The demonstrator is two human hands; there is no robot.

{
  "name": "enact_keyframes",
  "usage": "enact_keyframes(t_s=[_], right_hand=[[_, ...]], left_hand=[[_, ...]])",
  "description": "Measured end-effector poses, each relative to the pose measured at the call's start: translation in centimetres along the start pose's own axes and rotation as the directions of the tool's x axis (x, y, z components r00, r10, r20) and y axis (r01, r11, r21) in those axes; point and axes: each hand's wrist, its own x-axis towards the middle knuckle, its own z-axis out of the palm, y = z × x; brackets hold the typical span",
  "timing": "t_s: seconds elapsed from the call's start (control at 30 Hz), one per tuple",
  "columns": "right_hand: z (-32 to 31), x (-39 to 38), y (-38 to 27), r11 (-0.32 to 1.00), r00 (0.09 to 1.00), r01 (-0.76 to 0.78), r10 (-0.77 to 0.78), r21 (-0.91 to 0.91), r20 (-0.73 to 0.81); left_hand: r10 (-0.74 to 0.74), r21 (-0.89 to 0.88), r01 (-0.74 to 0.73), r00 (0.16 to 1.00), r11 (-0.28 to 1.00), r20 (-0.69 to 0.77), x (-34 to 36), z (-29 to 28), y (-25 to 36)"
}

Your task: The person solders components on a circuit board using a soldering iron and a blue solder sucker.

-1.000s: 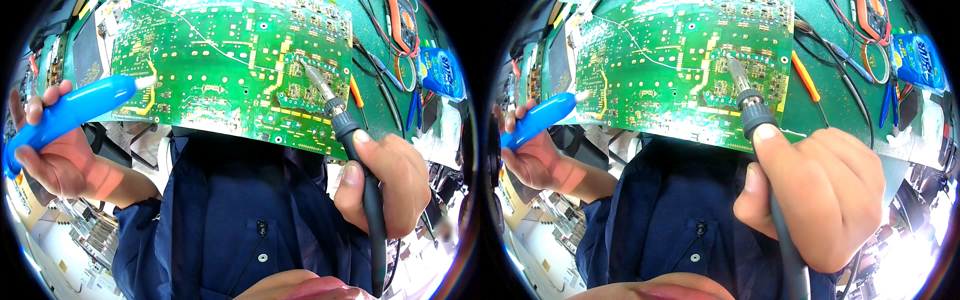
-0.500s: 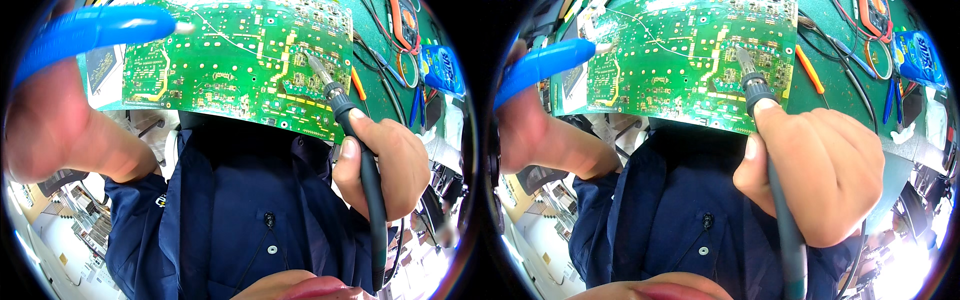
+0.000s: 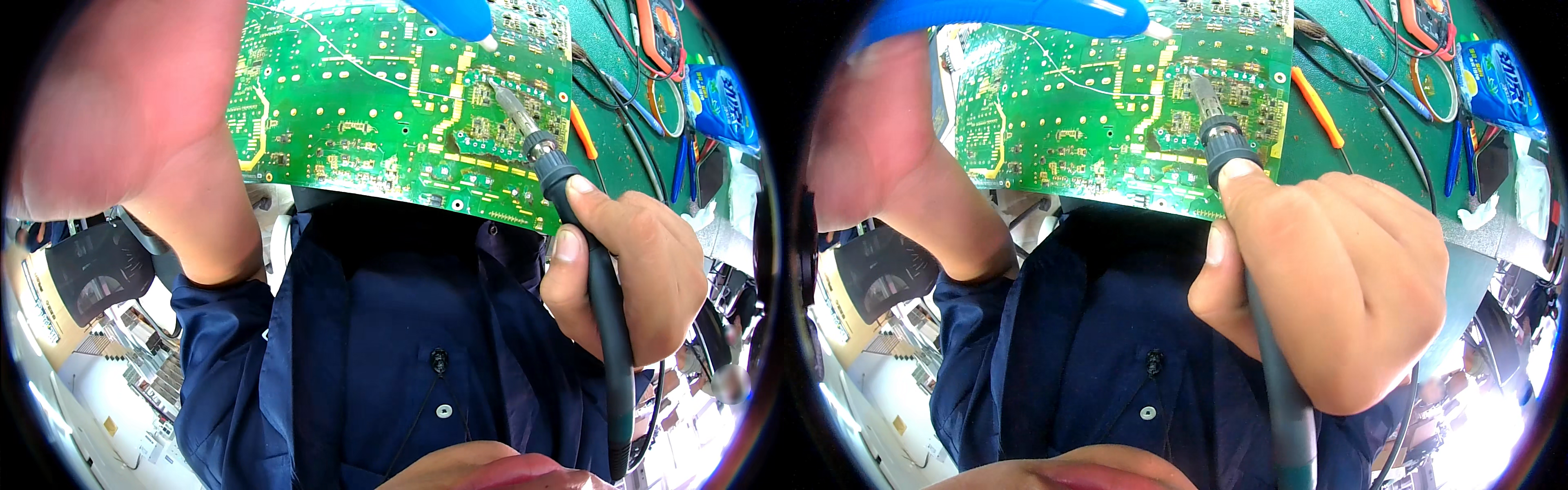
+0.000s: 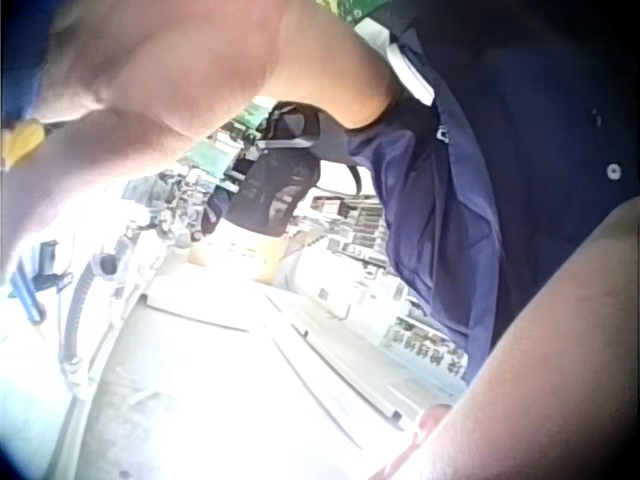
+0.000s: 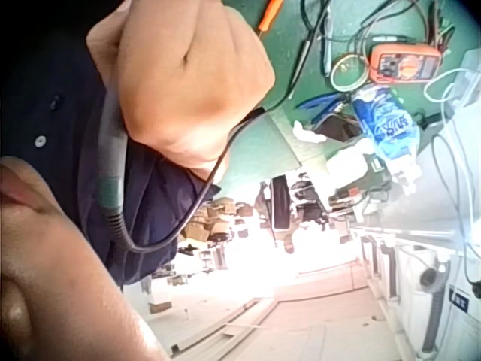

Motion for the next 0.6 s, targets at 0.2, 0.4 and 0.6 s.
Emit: enact_keyframes(t_s=[0.2, 0.4, 0.6], right_hand=[[0.1, -0.2, -0.1, 1.0, 1.0, -0.003, 0.003, -0.011, -0.005], [0.1, -0.1, 0.3, 0.999, 0.999, 0.045, -0.045, -0.001, 0.022], [0.0, -0.1, 0.5, 0.999, 0.999, 0.045, -0.045, 0.017, 0.026]], left_hand=[[-0.008, 0.028, 0.008, 1.0, 1.0, -0.022, -0.4, 1.3, -2.1], [-0.022, 0.052, 0.023, 0.999, 0.998, -0.032, -0.4, 2.3, -3.4], [-0.038, 0.055, 0.039, 0.999, 0.998, -0.018, 0.7, 2.6, -4.2]])
